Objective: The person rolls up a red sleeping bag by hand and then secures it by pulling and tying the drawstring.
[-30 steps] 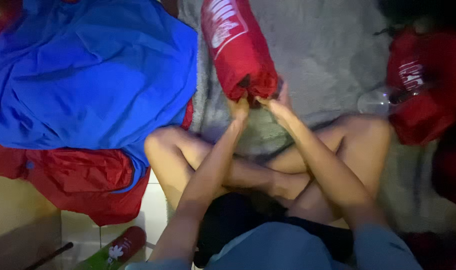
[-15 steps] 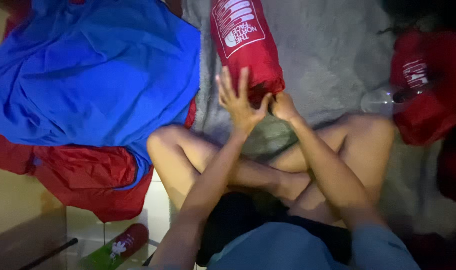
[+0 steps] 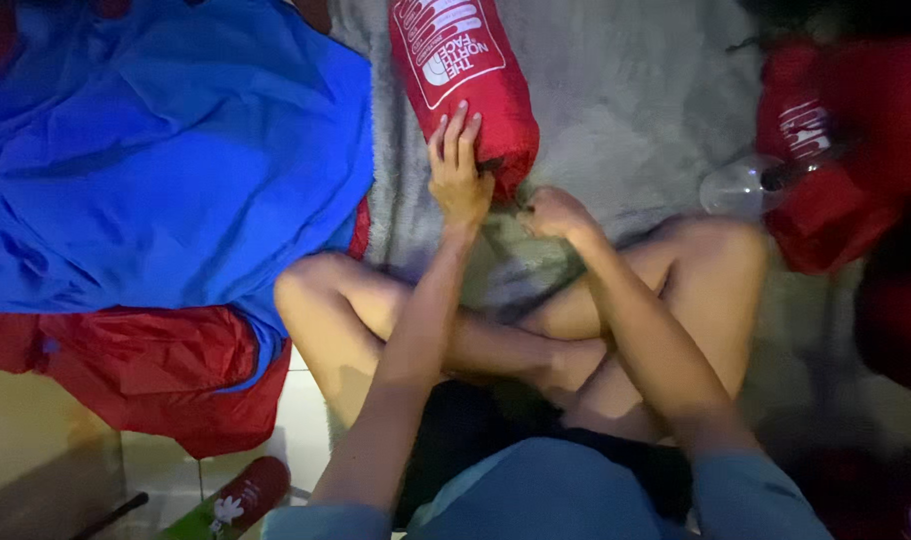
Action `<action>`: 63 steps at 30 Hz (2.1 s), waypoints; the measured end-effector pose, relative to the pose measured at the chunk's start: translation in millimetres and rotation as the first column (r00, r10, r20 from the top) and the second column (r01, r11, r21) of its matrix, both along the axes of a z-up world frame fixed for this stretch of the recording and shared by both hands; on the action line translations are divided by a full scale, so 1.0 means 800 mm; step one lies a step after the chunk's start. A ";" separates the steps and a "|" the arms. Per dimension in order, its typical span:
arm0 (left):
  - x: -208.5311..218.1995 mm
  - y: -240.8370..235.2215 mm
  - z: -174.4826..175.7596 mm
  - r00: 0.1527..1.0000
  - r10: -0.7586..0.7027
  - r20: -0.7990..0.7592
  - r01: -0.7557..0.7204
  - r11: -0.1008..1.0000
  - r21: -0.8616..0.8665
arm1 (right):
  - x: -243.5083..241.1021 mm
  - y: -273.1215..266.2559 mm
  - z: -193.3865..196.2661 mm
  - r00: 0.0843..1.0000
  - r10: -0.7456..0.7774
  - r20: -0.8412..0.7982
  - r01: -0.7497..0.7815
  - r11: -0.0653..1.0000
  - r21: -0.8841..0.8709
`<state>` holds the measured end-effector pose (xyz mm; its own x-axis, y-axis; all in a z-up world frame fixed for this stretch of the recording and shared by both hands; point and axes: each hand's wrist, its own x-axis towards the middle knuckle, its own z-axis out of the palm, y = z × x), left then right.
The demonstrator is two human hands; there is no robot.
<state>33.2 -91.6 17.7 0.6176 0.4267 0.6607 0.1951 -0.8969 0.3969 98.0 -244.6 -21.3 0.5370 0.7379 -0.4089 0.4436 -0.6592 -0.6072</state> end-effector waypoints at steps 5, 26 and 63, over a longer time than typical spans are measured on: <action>-0.031 -0.012 0.004 0.992 -0.121 -0.035 0.116 0.985 -0.131 | -0.010 0.015 0.013 0.978 -0.104 0.182 0.122 0.988 -0.093; -0.001 0.011 -0.017 0.982 0.181 -0.052 -0.172 0.975 0.139 | -0.047 0.027 0.011 0.985 0.140 0.095 -0.123 0.978 -0.169; -0.033 0.055 0.003 0.967 -0.203 0.154 0.254 0.819 -0.515 | 0.051 0.014 0.064 0.926 -0.324 0.194 0.039 0.593 0.804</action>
<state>6.8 -47.3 20.2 0.6916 0.5784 0.4326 -0.0477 -0.5610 0.8264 138.6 -233.2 29.6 0.6800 0.5648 0.4676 0.6129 -0.0878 -0.7853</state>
